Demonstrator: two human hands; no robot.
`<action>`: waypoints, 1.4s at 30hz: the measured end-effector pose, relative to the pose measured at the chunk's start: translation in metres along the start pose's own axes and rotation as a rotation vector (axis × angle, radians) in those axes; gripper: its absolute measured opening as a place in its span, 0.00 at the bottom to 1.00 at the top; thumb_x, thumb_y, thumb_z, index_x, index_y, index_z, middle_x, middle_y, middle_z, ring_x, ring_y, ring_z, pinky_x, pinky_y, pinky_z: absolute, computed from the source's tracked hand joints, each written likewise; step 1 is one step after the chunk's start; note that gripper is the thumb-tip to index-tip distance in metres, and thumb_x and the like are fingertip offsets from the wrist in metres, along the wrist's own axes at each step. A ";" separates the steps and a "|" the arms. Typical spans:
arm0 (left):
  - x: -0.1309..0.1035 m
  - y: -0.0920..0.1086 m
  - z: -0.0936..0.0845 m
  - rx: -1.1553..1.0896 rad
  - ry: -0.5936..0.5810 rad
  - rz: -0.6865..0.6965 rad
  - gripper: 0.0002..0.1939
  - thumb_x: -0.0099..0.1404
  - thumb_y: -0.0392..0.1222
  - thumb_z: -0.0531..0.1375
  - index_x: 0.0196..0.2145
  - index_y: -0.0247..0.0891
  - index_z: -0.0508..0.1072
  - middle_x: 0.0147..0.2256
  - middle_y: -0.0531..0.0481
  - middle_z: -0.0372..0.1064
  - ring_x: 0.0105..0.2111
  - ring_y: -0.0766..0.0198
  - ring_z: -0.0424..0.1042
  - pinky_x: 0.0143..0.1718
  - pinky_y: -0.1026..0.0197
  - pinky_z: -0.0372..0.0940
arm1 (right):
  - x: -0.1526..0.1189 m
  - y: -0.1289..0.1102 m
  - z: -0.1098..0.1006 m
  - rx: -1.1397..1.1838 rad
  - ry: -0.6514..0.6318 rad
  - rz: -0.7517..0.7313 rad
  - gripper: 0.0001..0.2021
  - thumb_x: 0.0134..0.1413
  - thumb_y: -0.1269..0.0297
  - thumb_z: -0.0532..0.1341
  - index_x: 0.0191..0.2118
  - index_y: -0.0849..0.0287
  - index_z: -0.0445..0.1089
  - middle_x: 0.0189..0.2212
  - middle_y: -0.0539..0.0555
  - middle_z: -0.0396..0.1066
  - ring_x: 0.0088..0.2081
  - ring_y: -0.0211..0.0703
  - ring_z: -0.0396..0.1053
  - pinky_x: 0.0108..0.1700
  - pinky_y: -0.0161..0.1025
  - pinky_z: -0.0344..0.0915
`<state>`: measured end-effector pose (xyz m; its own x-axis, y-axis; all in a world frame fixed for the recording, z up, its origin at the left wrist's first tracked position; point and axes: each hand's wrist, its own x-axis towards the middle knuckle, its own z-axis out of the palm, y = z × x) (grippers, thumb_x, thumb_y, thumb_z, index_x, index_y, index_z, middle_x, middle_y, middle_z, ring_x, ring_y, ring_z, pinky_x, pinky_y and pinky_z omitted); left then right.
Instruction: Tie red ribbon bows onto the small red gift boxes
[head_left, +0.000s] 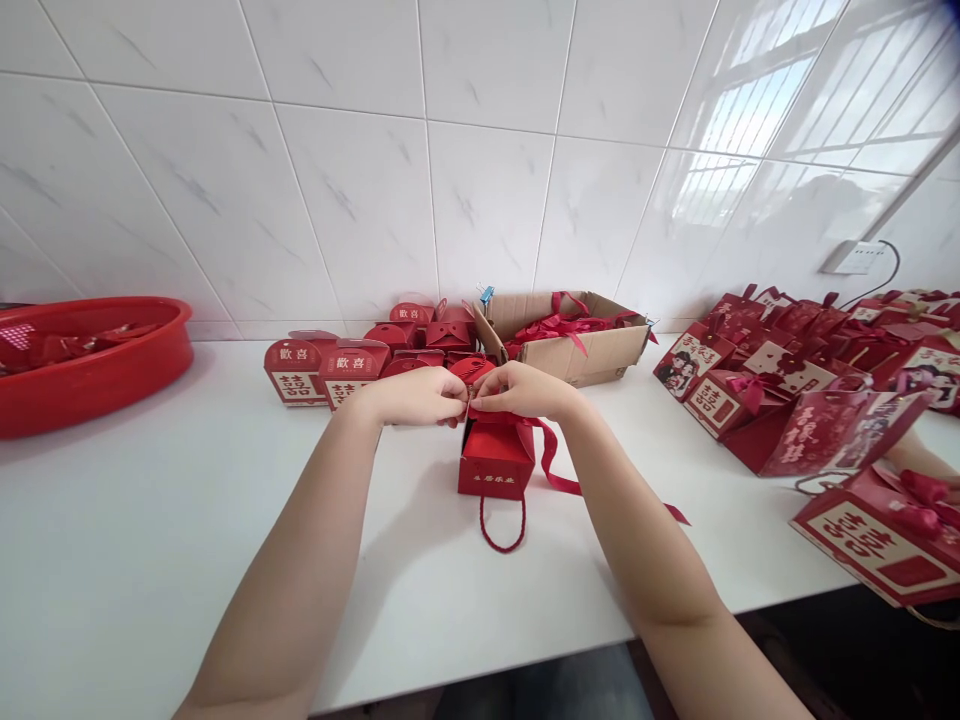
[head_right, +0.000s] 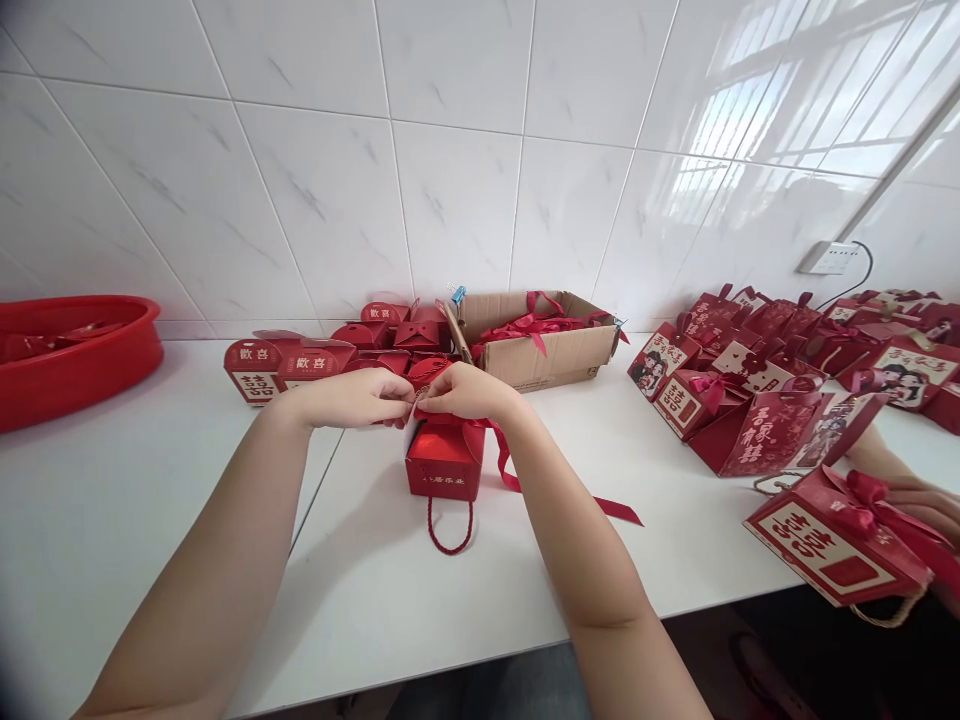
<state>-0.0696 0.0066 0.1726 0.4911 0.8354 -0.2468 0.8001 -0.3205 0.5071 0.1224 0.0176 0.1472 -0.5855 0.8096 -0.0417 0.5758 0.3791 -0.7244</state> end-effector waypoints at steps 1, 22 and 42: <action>-0.001 0.001 0.000 -0.038 0.023 -0.005 0.07 0.53 0.43 0.54 0.23 0.39 0.68 0.26 0.51 0.68 0.23 0.65 0.62 0.22 0.63 0.54 | 0.000 0.000 -0.001 0.001 0.004 -0.002 0.14 0.48 0.53 0.58 0.25 0.59 0.70 0.23 0.47 0.61 0.24 0.33 0.50 0.26 0.35 0.49; -0.042 0.014 -0.022 -1.152 0.688 0.515 0.04 0.58 0.34 0.57 0.26 0.36 0.71 0.28 0.51 0.72 0.38 0.58 0.75 0.40 0.57 0.67 | -0.023 -0.012 -0.012 -0.016 0.064 -0.028 0.21 0.47 0.48 0.63 0.46 0.53 0.69 0.49 0.54 0.68 0.46 0.46 0.67 0.43 0.41 0.64; -0.049 0.017 -0.019 -1.074 1.082 0.680 0.02 0.58 0.37 0.59 0.29 0.42 0.72 0.34 0.52 0.71 0.41 0.55 0.71 0.35 0.58 0.62 | -0.025 0.030 -0.035 -0.162 -0.169 0.259 0.64 0.32 0.51 0.72 0.68 0.46 0.27 0.63 0.60 0.55 0.56 0.56 0.64 0.53 0.48 0.63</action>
<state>-0.0865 -0.0314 0.2093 -0.1889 0.7309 0.6558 -0.2545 -0.6815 0.6862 0.1742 0.0248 0.1502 -0.4864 0.8075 -0.3337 0.7929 0.2475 -0.5568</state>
